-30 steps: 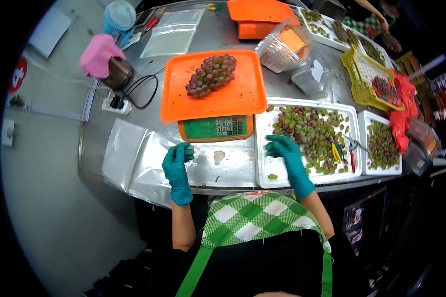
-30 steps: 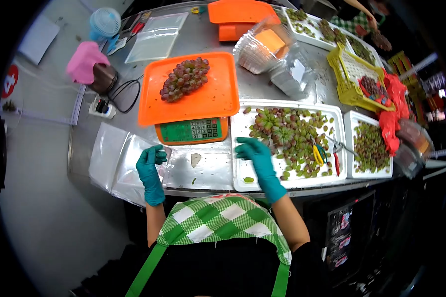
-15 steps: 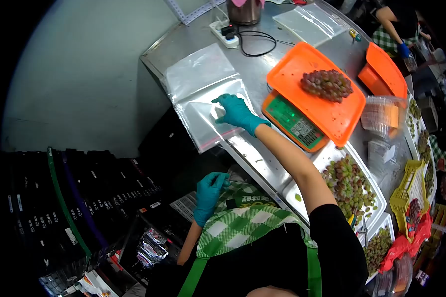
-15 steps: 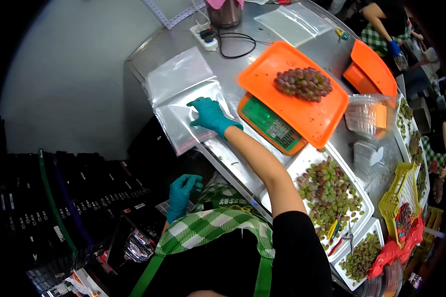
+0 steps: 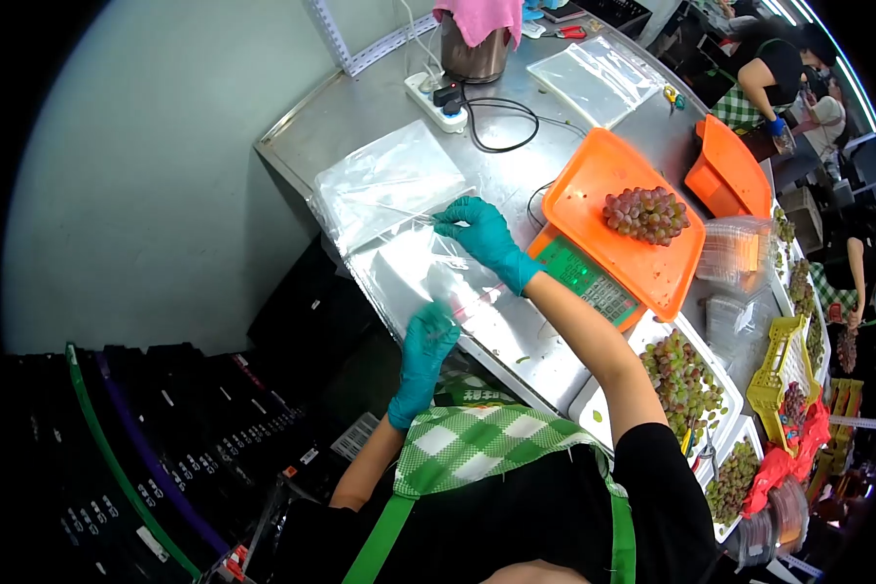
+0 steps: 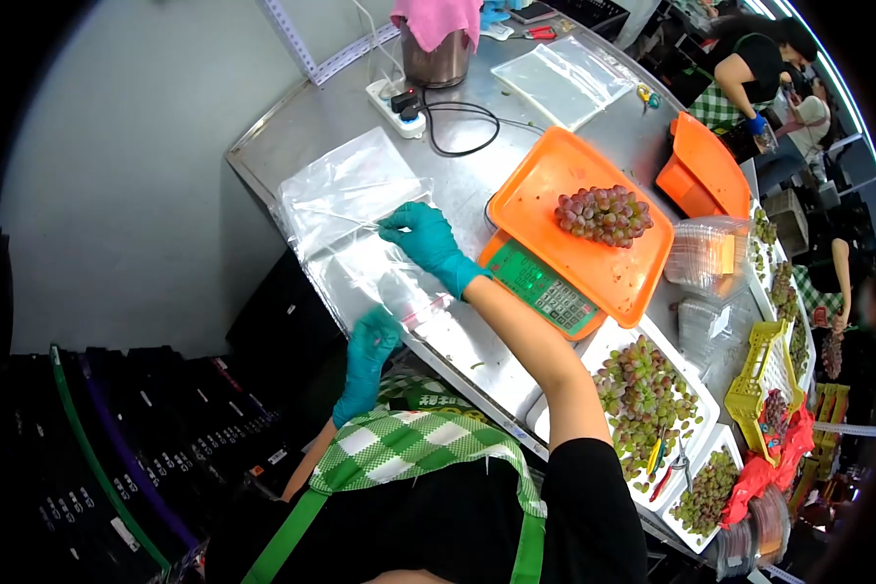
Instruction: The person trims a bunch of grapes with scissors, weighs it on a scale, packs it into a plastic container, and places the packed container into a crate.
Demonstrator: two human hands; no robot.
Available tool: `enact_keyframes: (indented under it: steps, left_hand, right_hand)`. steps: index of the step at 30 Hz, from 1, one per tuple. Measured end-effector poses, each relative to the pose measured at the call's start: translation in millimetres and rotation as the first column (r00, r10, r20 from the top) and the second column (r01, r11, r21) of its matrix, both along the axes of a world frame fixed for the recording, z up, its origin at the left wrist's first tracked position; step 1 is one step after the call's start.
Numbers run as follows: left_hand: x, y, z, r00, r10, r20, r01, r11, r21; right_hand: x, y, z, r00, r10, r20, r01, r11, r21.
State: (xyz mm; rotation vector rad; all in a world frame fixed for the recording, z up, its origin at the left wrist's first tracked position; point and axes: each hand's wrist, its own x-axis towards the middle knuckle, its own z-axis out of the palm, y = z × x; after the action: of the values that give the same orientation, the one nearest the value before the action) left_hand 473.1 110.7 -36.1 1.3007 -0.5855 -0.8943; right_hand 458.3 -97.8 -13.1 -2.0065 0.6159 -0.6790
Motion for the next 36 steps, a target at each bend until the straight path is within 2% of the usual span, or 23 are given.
enact_keyframes:
  steps: [2,3,4,6,7,9,12,15,16,17,19,20,22,23,24,25,27,30,31,33,34,35,36]
  left_hand:
    - [14,-33,19,0.978,0.178,-0.109,-0.188,0.977,-0.096]
    - [27,-45,19,0.932,0.203,-0.3,-0.23,0.972,-0.056]
    - [35,-54,24,0.915,0.195,-0.353,-0.267,0.949,-0.168]
    - [44,-68,48,0.926,0.298,-0.231,-0.353,0.9,-0.257]
    - [47,-74,61,0.914,0.403,-0.05,-0.401,0.879,-0.257]
    - [56,-77,72,0.937,0.343,-0.066,-0.345,0.88,-0.326]
    - [64,-95,93,0.962,0.243,-0.127,-0.274,0.86,-0.43]
    - [75,-105,117,0.978,0.141,-0.155,-0.2,0.846,-0.494]
    - [78,-109,129,0.993,0.112,-0.048,-0.12,0.82,-0.56]
    - [82,-113,133,0.983,0.179,0.043,-0.128,0.836,-0.534]
    - [83,-124,155,0.981,0.168,0.099,-0.091,0.844,-0.528]
    - [82,-125,165,0.983,0.139,0.122,-0.057,0.856,-0.514]
    - [72,-137,179,0.964,0.126,0.235,0.014,0.856,-0.517]
    - [66,-141,183,0.95,0.12,0.289,0.047,0.859,-0.51]
    - [59,-146,185,0.961,0.029,0.277,0.111,0.871,-0.478]
    - [44,-148,192,0.931,0.045,0.362,0.164,0.834,-0.527]
    - [32,-155,186,0.841,0.095,0.533,0.241,0.816,-0.525]
    - [9,-146,187,0.753,0.159,0.639,0.247,0.831,-0.498]
    - [2,-142,186,0.734,0.154,0.662,0.272,0.826,-0.494]
    - [-24,-132,188,0.709,0.123,0.694,0.357,0.787,-0.503]
    - [-39,-122,198,0.647,0.107,0.754,0.396,0.798,-0.454]
    - [-46,-124,192,0.709,-0.058,0.703,0.477,0.773,-0.419]
    - [-51,-125,186,0.732,-0.103,0.674,0.486,0.772,-0.41]
  right_hand:
    - [2,13,29,0.996,-0.041,0.082,0.051,0.991,-0.125]
    - [2,21,38,0.993,-0.042,0.113,0.067,0.972,-0.225]
    - [4,31,45,0.985,-0.063,0.16,0.094,0.976,-0.194]
    - [5,43,50,0.972,-0.086,0.22,0.119,0.983,-0.143]
    - [6,46,53,0.966,-0.105,0.236,0.131,0.987,-0.094]
    - [2,42,60,0.952,-0.067,0.3,0.054,0.997,0.052]
    - [0,37,77,0.917,-0.143,0.372,0.113,0.988,0.101]
    - [3,15,88,0.728,-0.415,0.546,0.029,0.814,0.58]
    - [-2,5,98,0.677,-0.467,0.569,0.059,0.805,0.59]
    - [-9,-8,101,0.646,-0.487,0.589,0.136,0.832,0.538]
    - [-27,-36,104,0.663,-0.523,0.536,0.339,0.848,0.408]
    - [-35,-28,123,0.621,-0.528,0.579,0.515,0.832,0.207]
    - [-56,0,165,0.548,-0.498,0.672,0.779,0.596,-0.194]
    - [-66,20,179,0.644,-0.365,0.672,0.68,0.675,-0.285]
    - [-73,35,186,0.753,-0.148,0.642,0.441,0.836,-0.325]
    - [-74,41,177,0.856,0.039,0.515,0.142,0.941,-0.307]
    - [-71,41,167,0.866,-0.066,0.496,0.277,0.888,-0.366]
    - [-92,18,157,0.929,-0.156,0.334,0.257,0.925,-0.281]
    - [-95,18,162,0.89,-0.079,0.449,0.253,0.905,-0.342]
    - [-102,13,148,0.857,-0.371,0.357,0.515,0.609,-0.604]
    - [-113,15,151,0.853,-0.445,0.274,0.508,0.583,-0.635]
    - [-123,15,158,0.838,-0.509,0.195,0.493,0.556,-0.669]
    - [-130,15,166,0.814,-0.569,0.121,0.475,0.53,-0.702]
